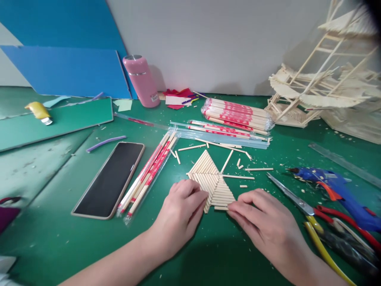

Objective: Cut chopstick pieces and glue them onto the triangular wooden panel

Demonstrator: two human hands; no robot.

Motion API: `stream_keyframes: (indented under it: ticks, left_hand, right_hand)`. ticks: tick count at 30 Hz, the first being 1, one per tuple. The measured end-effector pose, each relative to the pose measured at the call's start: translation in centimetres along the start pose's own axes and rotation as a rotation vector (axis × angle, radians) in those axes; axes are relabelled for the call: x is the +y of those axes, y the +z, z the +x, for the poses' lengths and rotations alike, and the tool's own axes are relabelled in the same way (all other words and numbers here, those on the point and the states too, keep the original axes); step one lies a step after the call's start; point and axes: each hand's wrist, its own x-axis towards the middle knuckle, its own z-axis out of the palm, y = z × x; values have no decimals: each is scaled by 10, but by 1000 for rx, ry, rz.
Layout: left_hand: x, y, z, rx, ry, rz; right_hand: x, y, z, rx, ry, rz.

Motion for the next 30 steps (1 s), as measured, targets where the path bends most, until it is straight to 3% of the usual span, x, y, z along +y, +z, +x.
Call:
stream_keyframes:
  ticks: [5, 30]
  left_hand:
    - [-2, 2, -1, -52, -6, -9]
    - [-2, 1, -2, -53, 0, -38]
  right_hand:
    - [-3, 2, 1, 5, -6, -15]
    - [-4, 4, 2, -15, 5, 41]
